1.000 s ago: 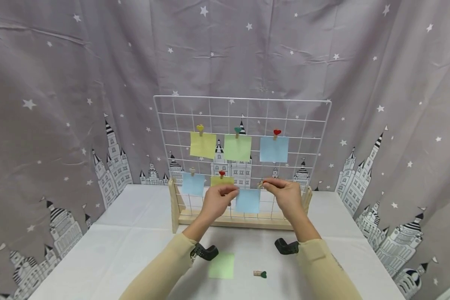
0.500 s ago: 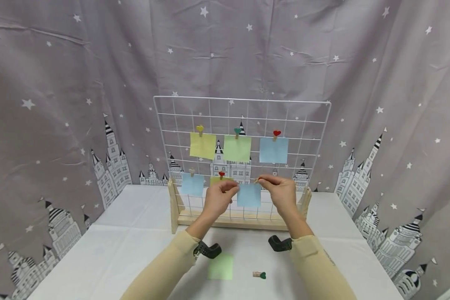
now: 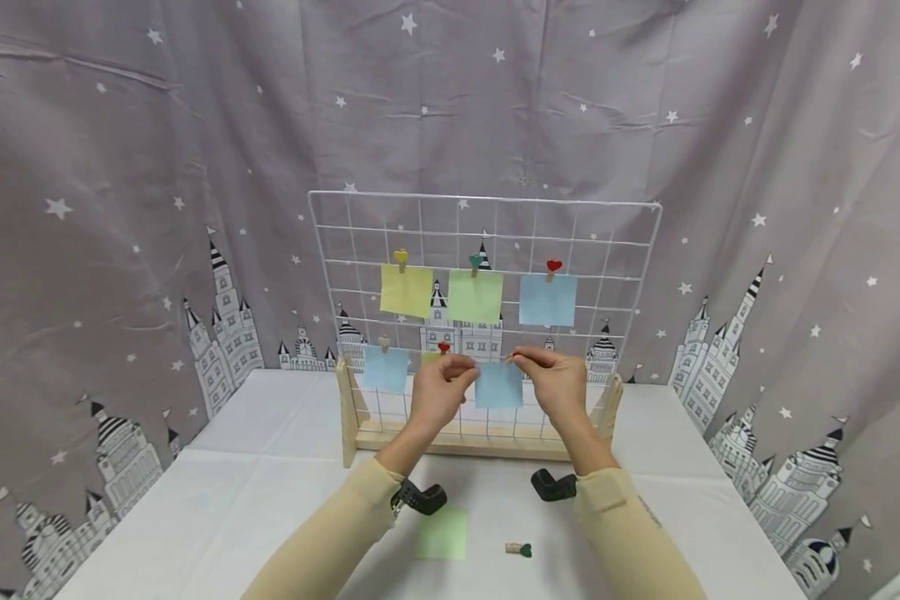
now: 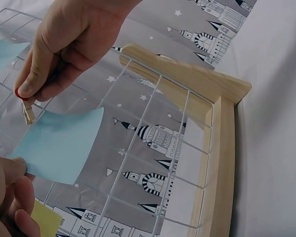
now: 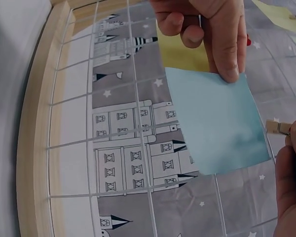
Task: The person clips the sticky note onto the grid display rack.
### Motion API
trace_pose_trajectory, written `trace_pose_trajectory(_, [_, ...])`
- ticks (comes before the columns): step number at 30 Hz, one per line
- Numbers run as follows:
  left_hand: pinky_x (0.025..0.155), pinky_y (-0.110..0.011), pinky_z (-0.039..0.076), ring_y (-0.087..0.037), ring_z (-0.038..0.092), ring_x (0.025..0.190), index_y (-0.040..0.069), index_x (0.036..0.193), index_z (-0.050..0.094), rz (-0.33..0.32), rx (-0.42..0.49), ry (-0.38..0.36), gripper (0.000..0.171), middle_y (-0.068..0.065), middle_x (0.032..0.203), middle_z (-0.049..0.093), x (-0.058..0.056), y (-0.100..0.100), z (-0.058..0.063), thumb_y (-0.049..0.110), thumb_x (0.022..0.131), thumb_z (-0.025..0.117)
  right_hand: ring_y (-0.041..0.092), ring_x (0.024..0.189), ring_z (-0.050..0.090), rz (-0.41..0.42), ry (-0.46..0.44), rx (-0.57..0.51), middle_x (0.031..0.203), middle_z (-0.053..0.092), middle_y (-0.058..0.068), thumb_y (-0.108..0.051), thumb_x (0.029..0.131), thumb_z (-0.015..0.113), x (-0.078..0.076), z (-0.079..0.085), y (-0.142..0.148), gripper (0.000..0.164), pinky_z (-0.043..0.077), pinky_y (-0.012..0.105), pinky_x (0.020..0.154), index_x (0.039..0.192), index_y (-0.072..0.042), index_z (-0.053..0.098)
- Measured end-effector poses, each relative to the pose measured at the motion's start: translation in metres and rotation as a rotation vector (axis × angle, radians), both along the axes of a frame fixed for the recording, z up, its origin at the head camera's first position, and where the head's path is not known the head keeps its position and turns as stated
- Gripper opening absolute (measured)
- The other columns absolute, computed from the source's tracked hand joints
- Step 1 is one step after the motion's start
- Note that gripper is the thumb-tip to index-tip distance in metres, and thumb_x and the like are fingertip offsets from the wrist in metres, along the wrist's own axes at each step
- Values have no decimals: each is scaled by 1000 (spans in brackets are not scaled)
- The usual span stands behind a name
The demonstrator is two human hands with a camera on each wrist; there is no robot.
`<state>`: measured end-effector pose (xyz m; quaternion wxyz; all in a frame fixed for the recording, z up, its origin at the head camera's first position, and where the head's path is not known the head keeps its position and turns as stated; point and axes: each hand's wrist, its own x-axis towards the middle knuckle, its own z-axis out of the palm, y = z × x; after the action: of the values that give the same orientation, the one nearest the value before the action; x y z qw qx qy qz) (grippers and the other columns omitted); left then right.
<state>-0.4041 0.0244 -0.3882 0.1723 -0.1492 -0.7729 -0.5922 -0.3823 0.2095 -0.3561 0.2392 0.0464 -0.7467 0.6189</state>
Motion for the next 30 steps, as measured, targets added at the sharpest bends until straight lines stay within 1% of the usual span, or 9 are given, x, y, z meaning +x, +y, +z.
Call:
trace_pose_trajectory(1, [54,-26,53,-18,65,64,17,98,70,5,1,3,13,5,87,71,0,0,0,25,87,68,1,84,67,-10,6,13,92,74,-2,-22,79,77,0,1,0,27,53,17,72,100,-5,74])
trace_pose_trajectory(5, [53,-27,53,-14,65,62,19,95,70,18,7,12,10,4,87,71,0,2,1,25,87,69,1,81,67,-29,32,48,98,73,9,-22,79,76,0,2,-3,26,53,16,68,99,-5,75])
trace_pose_trajectory(8, [53,-27,52,-14,65,61,21,95,70,25,3,6,9,5,87,71,0,2,1,26,87,68,0,79,67,-36,24,56,100,73,12,-21,79,76,0,2,-4,25,53,16,67,99,-5,75])
trace_pose_trajectory(11, [52,-27,52,-17,65,60,21,93,70,34,-1,4,8,4,86,71,2,3,1,26,87,68,0,80,67,-39,11,69,100,72,12,-20,79,76,1,1,-6,23,53,16,68,98,-7,75])
trace_pose_trajectory(15, [51,-26,52,-16,64,58,21,93,70,45,-4,21,7,4,85,71,3,4,2,26,88,68,2,81,68,-44,16,97,99,73,10,-20,80,75,1,2,-7,21,53,16,68,98,-9,76])
trace_pose_trajectory(19, [51,-26,52,-13,63,56,21,93,70,52,-5,44,7,4,86,71,2,5,4,25,88,68,7,83,70,-53,38,124,97,73,9,-21,81,74,1,3,-8,20,53,17,68,98,-11,76])
trace_pose_trajectory(23, [51,-27,52,-12,63,56,20,92,70,52,-5,43,7,4,85,71,1,6,5,25,88,68,12,85,70,-60,55,142,96,74,8,-21,81,74,2,3,-9,20,53,17,67,98,-10,76])
trace_pose_trajectory(30, [52,-26,52,-15,66,61,22,92,70,51,-11,41,6,3,87,72,1,6,7,25,88,68,11,83,71,-81,74,153,94,74,7,-19,81,75,0,2,-11,16,54,17,66,95,-13,77])
